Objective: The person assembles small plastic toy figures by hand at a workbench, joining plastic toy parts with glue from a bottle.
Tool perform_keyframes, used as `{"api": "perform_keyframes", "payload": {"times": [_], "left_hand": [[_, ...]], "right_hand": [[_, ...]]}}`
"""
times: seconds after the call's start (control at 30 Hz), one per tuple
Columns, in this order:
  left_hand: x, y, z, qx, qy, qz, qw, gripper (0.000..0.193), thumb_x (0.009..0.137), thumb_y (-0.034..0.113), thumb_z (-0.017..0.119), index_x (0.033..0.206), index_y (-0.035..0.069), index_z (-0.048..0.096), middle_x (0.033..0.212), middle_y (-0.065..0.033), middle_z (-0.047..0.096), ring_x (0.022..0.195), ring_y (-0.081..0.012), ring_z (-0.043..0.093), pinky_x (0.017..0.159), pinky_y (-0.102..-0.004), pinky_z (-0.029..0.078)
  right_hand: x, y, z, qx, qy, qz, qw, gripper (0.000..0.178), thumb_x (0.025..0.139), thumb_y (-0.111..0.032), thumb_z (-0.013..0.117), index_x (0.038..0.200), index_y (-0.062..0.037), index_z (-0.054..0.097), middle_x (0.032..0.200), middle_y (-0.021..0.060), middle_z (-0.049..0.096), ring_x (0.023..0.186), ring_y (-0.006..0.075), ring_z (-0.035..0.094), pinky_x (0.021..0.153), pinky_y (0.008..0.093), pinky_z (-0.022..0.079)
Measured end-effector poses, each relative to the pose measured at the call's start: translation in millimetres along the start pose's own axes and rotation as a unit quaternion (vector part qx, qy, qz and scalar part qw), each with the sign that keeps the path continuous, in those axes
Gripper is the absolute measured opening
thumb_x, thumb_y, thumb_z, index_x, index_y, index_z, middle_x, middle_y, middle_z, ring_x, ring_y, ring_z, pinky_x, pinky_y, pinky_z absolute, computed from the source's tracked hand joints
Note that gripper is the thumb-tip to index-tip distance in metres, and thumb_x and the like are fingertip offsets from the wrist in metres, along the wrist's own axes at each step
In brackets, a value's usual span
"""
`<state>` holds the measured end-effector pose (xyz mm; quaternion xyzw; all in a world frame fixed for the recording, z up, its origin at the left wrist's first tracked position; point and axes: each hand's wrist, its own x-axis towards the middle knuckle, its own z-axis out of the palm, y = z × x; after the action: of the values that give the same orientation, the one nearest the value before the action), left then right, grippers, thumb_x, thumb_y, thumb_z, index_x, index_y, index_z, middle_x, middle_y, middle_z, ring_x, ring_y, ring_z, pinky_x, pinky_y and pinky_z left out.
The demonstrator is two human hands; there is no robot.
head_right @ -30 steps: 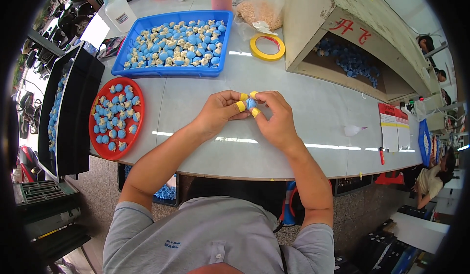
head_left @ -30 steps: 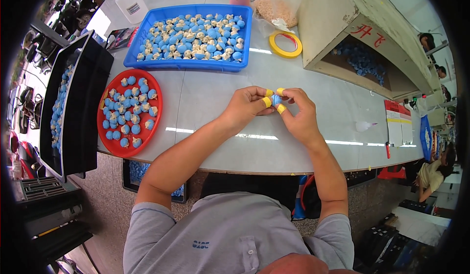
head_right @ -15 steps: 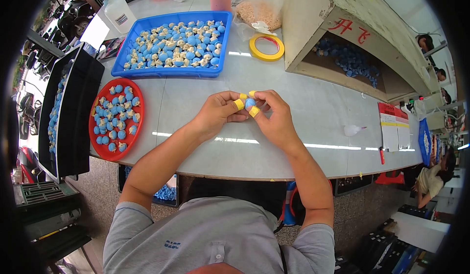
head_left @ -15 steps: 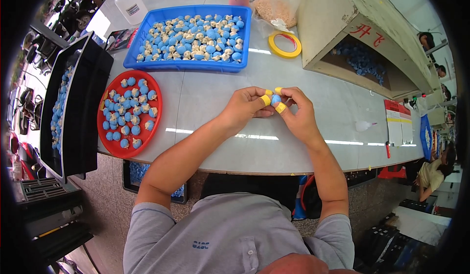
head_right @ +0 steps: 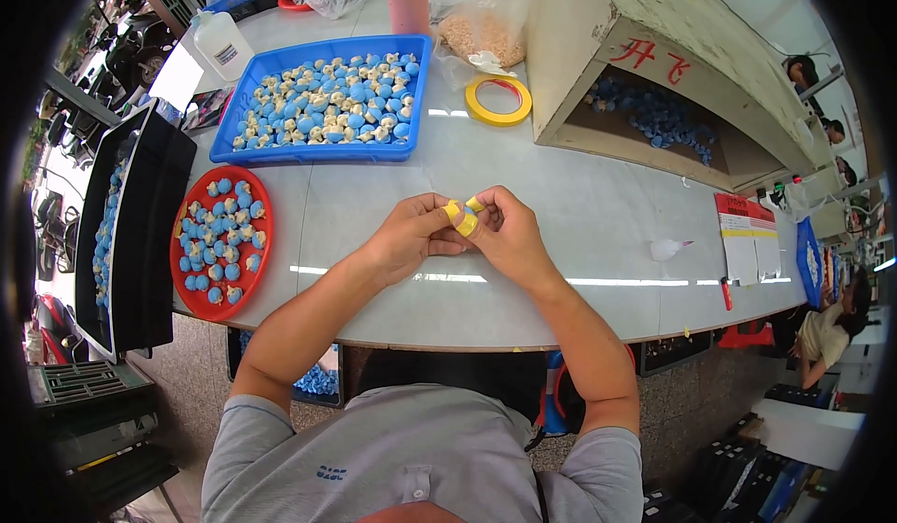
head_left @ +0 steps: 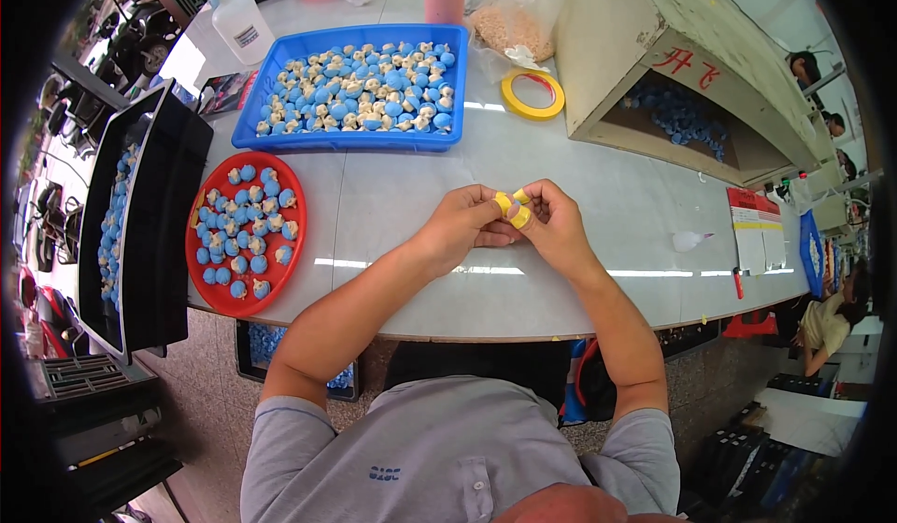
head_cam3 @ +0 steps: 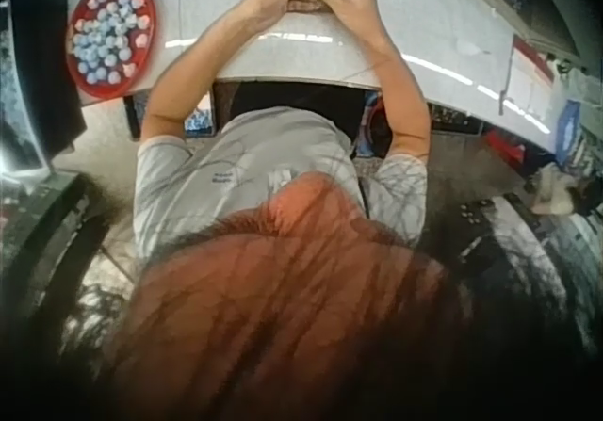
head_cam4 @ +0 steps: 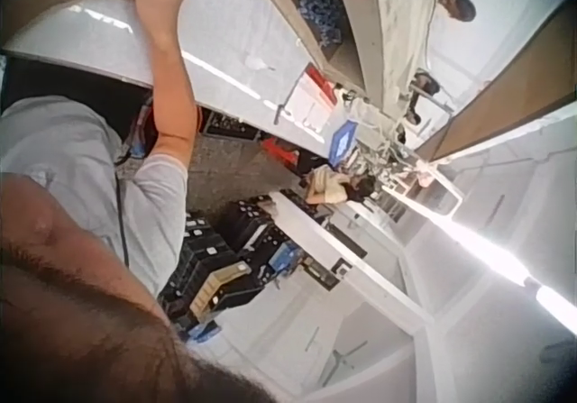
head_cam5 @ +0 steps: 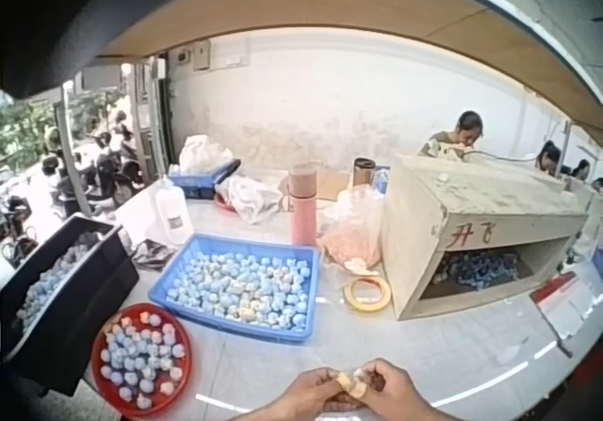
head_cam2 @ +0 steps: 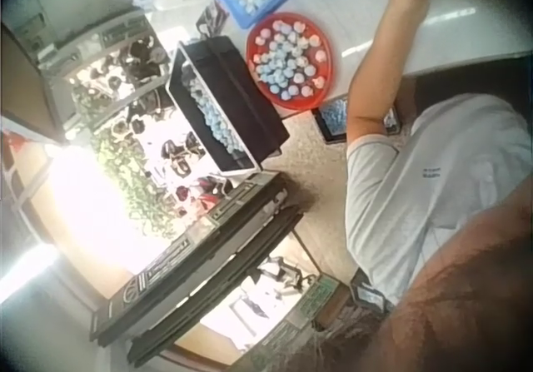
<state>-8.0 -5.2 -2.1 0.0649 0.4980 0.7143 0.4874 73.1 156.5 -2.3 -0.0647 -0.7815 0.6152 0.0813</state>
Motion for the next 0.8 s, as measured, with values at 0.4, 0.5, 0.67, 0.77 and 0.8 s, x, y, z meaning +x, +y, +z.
{"api": "perform_keyframes", "payload": {"times": [0.4,0.5,0.67,0.77,0.8], "left_hand": [[3,-11,5,0.021,0.018,0.072,0.997,0.014,0.096,0.014,0.058,0.105,0.003,0.053,0.093,-0.0100,0.066,0.081,-0.0167,0.068,0.071,-0.0274,0.055],[3,-11,5,0.025,0.022,0.073,0.997,0.013,0.096,0.013,0.058,0.103,0.004,0.053,0.091,-0.0098,0.066,0.079,-0.0165,0.068,0.070,-0.0271,0.055],[3,-11,5,0.024,0.018,0.077,0.997,0.012,0.095,0.013,0.058,0.102,0.004,0.053,0.090,-0.0097,0.066,0.078,-0.0164,0.067,0.069,-0.0270,0.054],[2,-12,5,0.022,0.017,0.077,0.997,0.011,0.095,0.013,0.059,0.100,0.005,0.054,0.089,-0.0095,0.066,0.077,-0.0161,0.067,0.068,-0.0268,0.054],[2,-12,5,0.023,0.018,0.078,0.997,0.011,0.095,0.013,0.059,0.100,0.005,0.054,0.088,-0.0093,0.066,0.077,-0.0158,0.067,0.068,-0.0267,0.054]], "right_hand": [[-6,12,14,0.066,0.039,0.004,0.997,0.027,0.100,-0.020,0.051,0.079,-0.0045,0.045,0.071,-0.0035,0.043,0.068,0.0052,0.036,0.058,0.0241,0.034],[-7,11,17,0.093,0.045,-0.003,0.995,0.026,0.100,-0.017,0.050,0.078,-0.0058,0.041,0.072,-0.0034,0.042,0.070,0.0051,0.035,0.059,0.0239,0.034],[-9,14,19,0.116,0.053,-0.008,0.992,0.026,0.100,-0.014,0.048,0.077,-0.0066,0.039,0.072,-0.0033,0.041,0.070,0.0052,0.034,0.060,0.0238,0.034],[-10,14,20,0.117,0.058,-0.014,0.991,0.027,0.100,-0.014,0.047,0.076,-0.0067,0.038,0.071,-0.0032,0.041,0.070,0.0052,0.034,0.060,0.0240,0.034],[-10,13,21,0.117,0.057,-0.013,0.991,0.027,0.100,-0.014,0.047,0.076,-0.0067,0.038,0.071,-0.0032,0.041,0.070,0.0052,0.034,0.060,0.0240,0.034]]}}
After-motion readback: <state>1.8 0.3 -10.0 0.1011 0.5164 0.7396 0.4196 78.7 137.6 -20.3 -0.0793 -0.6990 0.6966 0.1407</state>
